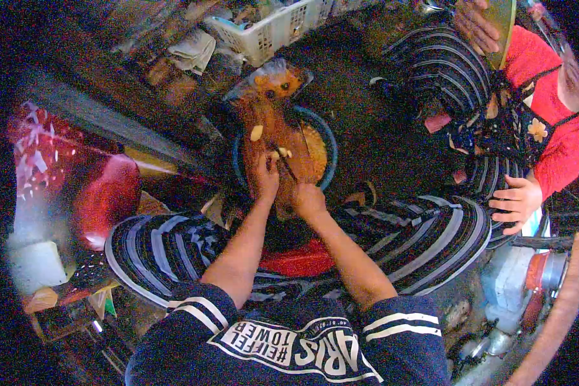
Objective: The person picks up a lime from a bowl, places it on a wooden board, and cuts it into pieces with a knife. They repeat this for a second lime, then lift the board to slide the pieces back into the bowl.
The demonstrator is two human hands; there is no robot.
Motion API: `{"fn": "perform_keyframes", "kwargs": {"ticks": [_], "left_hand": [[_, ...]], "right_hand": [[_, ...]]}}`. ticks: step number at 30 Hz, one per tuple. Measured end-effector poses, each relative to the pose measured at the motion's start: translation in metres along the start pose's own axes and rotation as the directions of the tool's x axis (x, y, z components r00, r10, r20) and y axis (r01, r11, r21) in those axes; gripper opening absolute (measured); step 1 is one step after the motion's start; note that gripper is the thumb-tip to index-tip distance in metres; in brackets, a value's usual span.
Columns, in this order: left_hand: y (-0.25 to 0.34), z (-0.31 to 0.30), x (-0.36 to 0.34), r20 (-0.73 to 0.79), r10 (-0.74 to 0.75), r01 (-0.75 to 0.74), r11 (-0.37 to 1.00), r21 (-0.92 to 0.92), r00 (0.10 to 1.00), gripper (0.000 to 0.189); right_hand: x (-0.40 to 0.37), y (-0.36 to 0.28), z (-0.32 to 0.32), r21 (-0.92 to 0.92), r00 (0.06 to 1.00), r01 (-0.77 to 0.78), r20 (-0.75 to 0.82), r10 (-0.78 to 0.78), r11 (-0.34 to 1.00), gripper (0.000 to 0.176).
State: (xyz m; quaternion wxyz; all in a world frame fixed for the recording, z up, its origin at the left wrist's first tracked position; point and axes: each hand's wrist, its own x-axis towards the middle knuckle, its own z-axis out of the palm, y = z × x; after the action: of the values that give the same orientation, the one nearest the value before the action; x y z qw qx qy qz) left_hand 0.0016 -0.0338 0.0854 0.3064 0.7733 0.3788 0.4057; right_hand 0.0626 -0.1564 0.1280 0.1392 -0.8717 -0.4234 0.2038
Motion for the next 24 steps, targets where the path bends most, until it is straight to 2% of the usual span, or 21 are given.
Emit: {"fn": "perform_keyframes", "kwargs": {"ticks": [3,4,5,6,7,9,11,12,13,15,17,22,24], "left_hand": [[0.006,-0.002,-0.005,-0.052,0.013,-0.013,1.000,0.004,0.999,0.014],[0.017,-0.008,-0.005,-0.012,-0.096,0.095,0.993,-0.064,0.995,0.014],[0.027,-0.011,-0.002,0.032,-0.196,0.198,0.971,-0.130,0.980,0.013],[0.023,-0.007,-0.002,0.034,-0.192,0.195,0.972,-0.134,0.981,0.013],[0.017,-0.005,-0.003,0.012,-0.163,0.164,0.983,-0.087,0.987,0.014],[0.003,0.000,-0.006,-0.009,-0.136,0.136,0.990,-0.036,0.991,0.015],[-0.009,0.007,-0.006,-0.074,-0.006,0.010,0.998,0.061,0.997,0.011],[-0.007,0.006,-0.003,-0.080,0.001,0.003,0.998,0.060,0.997,0.011],[-0.007,0.004,-0.003,-0.050,-0.026,0.027,0.999,0.020,0.998,0.010],[-0.011,0.003,-0.005,-0.017,-0.061,0.061,0.998,-0.013,0.998,0.010],[-0.016,0.010,-0.010,-0.022,-0.155,0.152,0.983,-0.106,0.988,0.011],[0.004,0.002,-0.004,-0.054,-0.152,0.144,0.981,-0.130,0.987,0.009],[0.003,0.002,-0.007,-0.055,-0.151,0.142,0.980,-0.142,0.987,0.009]], "right_hand": [[-0.006,0.000,-0.010,-0.007,0.998,0.001,-0.067,-0.001,1.000,0.018],[-0.009,0.002,-0.007,-0.008,0.998,-0.006,-0.063,0.005,1.000,0.018],[-0.010,0.005,-0.006,-0.101,0.998,0.063,-0.008,-0.064,0.993,0.015],[-0.009,0.008,-0.002,-0.189,0.990,0.138,0.051,-0.131,0.972,0.013],[-0.009,0.010,0.006,-0.189,0.990,0.138,0.049,-0.131,0.972,0.013],[-0.010,0.011,0.022,-0.287,0.983,0.164,-0.034,-0.181,0.944,0.012],[-0.002,0.012,0.029,-0.254,0.986,0.162,0.008,-0.165,0.954,0.014],[0.002,0.009,0.023,-0.224,0.988,0.156,0.044,-0.150,0.962,0.015],[0.003,0.007,0.019,-0.223,0.987,0.158,0.039,-0.154,0.962,0.015],[-0.003,0.004,0.008,-0.037,0.999,0.015,-0.049,-0.017,0.999,0.018],[-0.012,-0.004,-0.006,-0.013,0.998,0.028,-0.055,-0.029,1.000,0.020],[-0.011,0.003,0.016,-0.012,0.999,0.006,-0.049,-0.007,1.000,0.025],[-0.009,0.006,0.025,-0.025,0.998,0.046,-0.039,-0.047,0.999,0.026]]}}
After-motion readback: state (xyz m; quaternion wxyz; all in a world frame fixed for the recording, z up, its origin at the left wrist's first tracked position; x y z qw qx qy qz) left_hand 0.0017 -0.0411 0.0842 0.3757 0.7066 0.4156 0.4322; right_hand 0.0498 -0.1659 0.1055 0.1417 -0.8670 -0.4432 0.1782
